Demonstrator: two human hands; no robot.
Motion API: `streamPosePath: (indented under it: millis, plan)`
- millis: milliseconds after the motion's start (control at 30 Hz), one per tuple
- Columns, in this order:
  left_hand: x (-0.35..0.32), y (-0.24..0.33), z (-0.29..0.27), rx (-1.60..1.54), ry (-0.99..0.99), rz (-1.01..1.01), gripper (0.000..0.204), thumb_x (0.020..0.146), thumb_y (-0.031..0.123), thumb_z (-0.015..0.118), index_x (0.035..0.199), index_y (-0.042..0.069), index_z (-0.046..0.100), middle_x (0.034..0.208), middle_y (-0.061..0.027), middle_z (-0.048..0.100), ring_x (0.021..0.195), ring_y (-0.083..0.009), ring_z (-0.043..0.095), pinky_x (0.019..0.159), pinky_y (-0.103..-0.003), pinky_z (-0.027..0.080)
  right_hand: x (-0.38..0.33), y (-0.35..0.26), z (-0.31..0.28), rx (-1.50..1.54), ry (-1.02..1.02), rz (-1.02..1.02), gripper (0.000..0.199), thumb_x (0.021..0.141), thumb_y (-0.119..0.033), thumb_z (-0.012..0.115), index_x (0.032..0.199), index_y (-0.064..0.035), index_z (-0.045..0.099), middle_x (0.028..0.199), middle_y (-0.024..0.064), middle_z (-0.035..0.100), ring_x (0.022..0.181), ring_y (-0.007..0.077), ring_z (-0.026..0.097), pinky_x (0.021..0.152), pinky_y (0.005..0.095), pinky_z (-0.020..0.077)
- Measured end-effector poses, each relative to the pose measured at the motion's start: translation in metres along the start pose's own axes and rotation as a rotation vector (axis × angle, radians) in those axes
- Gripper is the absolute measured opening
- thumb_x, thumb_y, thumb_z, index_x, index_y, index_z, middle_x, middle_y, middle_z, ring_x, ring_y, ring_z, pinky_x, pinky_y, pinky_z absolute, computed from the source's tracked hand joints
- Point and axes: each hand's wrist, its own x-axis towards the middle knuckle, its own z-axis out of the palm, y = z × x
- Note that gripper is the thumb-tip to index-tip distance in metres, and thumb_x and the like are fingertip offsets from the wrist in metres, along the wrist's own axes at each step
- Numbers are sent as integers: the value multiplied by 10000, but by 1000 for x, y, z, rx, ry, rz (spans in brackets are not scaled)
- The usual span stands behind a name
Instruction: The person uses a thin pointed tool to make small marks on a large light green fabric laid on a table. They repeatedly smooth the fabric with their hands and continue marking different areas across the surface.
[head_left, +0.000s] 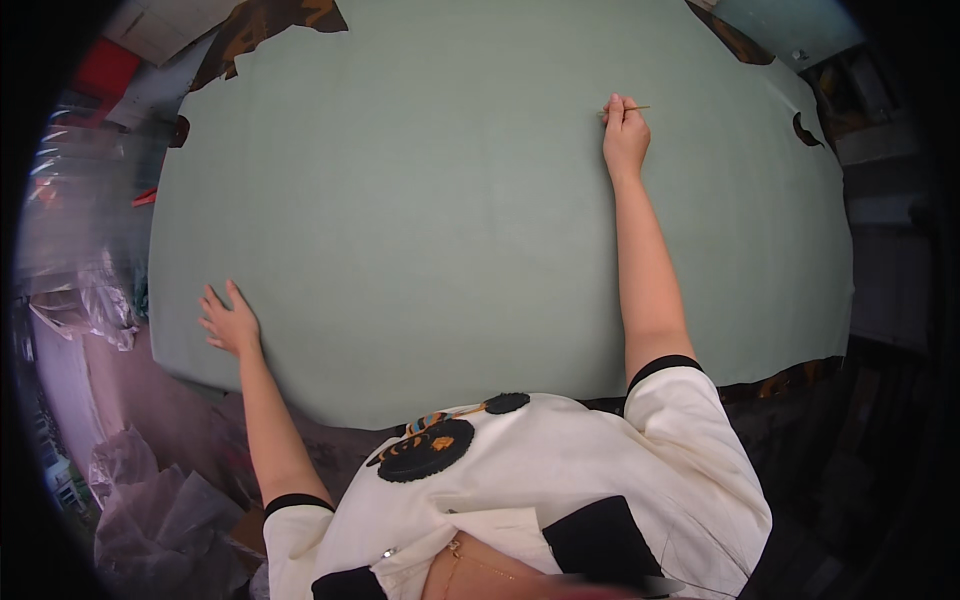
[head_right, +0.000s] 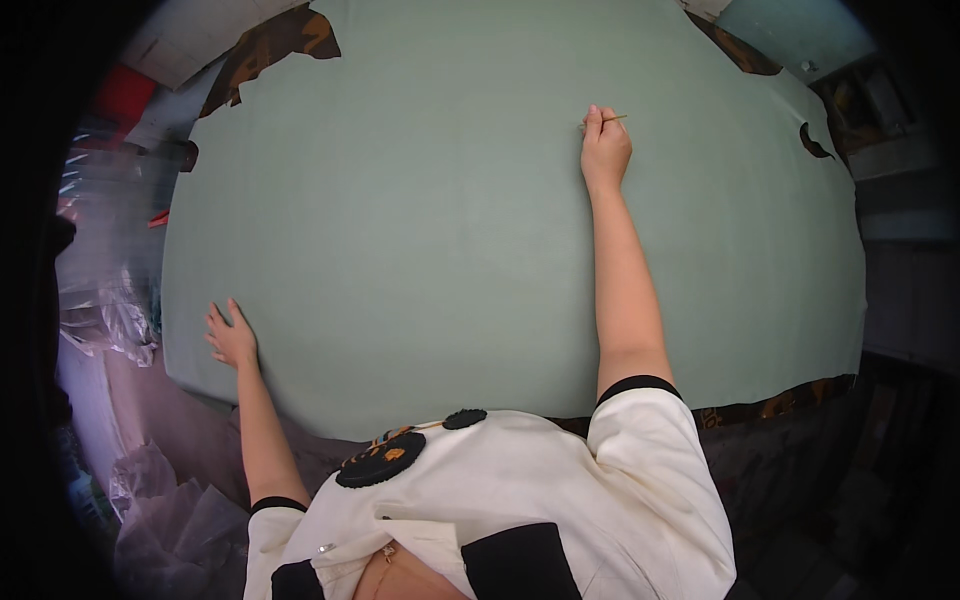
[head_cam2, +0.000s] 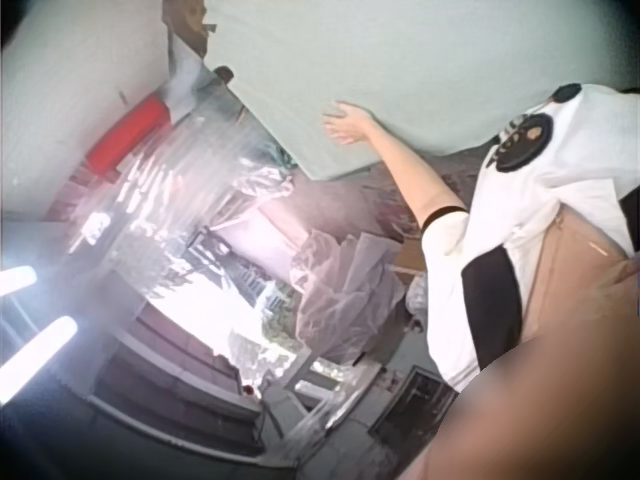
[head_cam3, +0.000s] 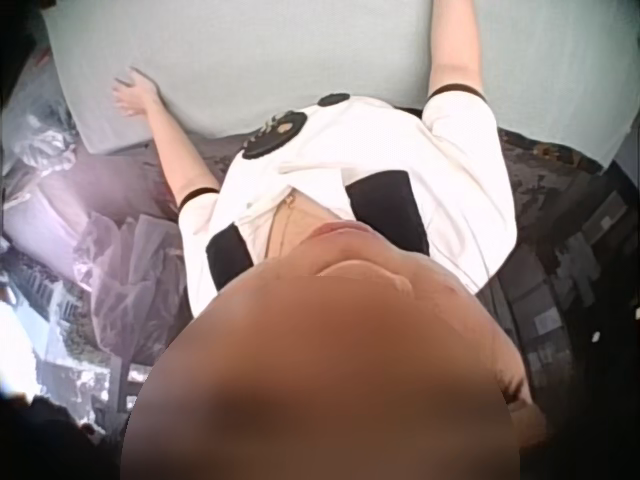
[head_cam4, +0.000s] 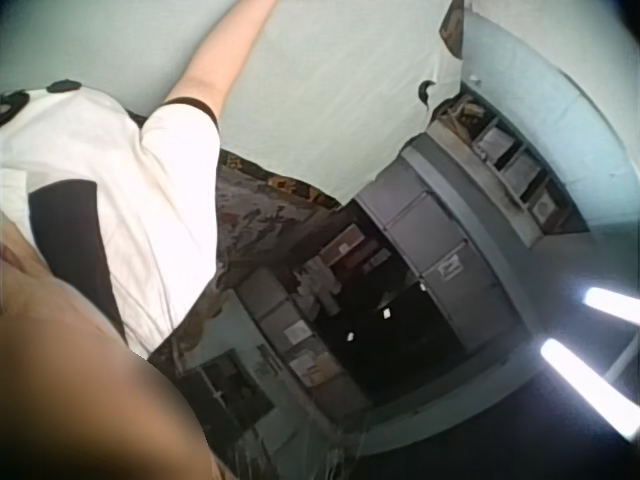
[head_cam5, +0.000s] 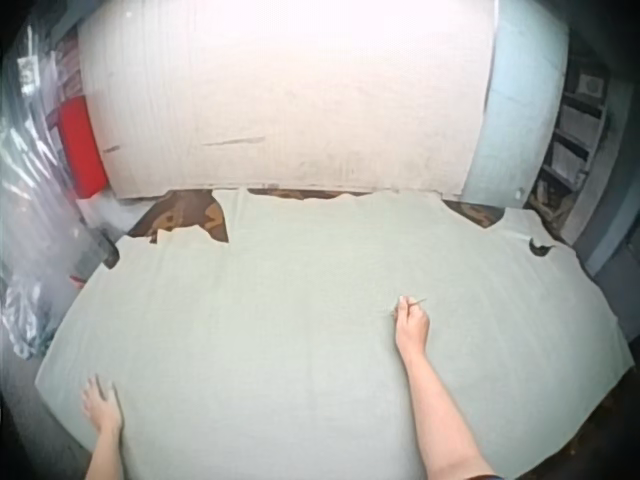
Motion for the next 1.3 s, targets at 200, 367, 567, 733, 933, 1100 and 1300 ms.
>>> streamPosePath:
  millis: [200, 367, 567, 733, 933, 1100, 1300]
  plan:
    - [2, -2, 0, 13, -10, 2, 715, 952, 667, 382, 1529, 246, 338, 1610, -46, 270, 1482, -369, 196, 1182, -599, 100, -4, -29, -1, 405, -95, 147, 367, 1052, -346, 431, 968, -32, 603, 848, 60, 629, 796, 167, 627, 756, 332, 532]
    - [4, -3, 0, 14, -13, 15, 707, 956, 656, 381, 1527, 242, 342, 1607, -49, 277, 1480, -371, 200, 1175, -611, 108, -30, -59, 28, 993, -951, 400, 331, 1067, -274, 394, 1077, 10, 563, 1032, 118, 623, 995, 207, 637, 940, 372, 553]
    - [3, -2, -1, 29, -20, 6, 700, 962, 643, 376, 1528, 233, 339, 1608, -53, 272, 1478, -378, 200, 1176, -608, 114, 24, -3, -24, 506, 11, 209, 325, 1062, -285, 407, 1053, -25, 601, 1036, 95, 653, 1004, 162, 608, 963, 322, 463]
    - [2, 0, 0, 44, -1, 13, 698, 965, 636, 374, 1530, 226, 335, 1611, -54, 263, 1479, -384, 194, 1178, -606, 112, 34, 21, -23, 239, -11, 20, 366, 1027, -345, 460, 883, -69, 652, 743, 4, 682, 781, 146, 636, 923, 340, 451]
    - [3, 0, -1, 51, -9, -2, 696, 964, 638, 382, 1528, 232, 338, 1606, -51, 275, 1474, -382, 213, 1177, -607, 117, 8, -2, -3, -63, -75, -56, 385, 1013, -388, 487, 848, -97, 678, 703, 2, 687, 662, 163, 605, 1017, 369, 359]
    - [3, -1, 0, 38, -16, 0, 694, 961, 642, 385, 1523, 237, 346, 1604, -46, 283, 1475, -373, 216, 1174, -610, 123, 10, -2, -8, -58, -149, -106, 391, 1026, -383, 453, 854, -107, 671, 681, 2, 661, 698, 191, 624, 1168, 548, 197]
    - [5, 1, -2, 33, -7, 4, 693, 962, 639, 390, 1523, 234, 345, 1607, -45, 279, 1476, -375, 211, 1170, -612, 130, 11, 8, -2, -191, -11, -102, 387, 1025, -375, 459, 851, -104, 673, 674, 9, 661, 698, 194, 622, 1086, 484, 294]
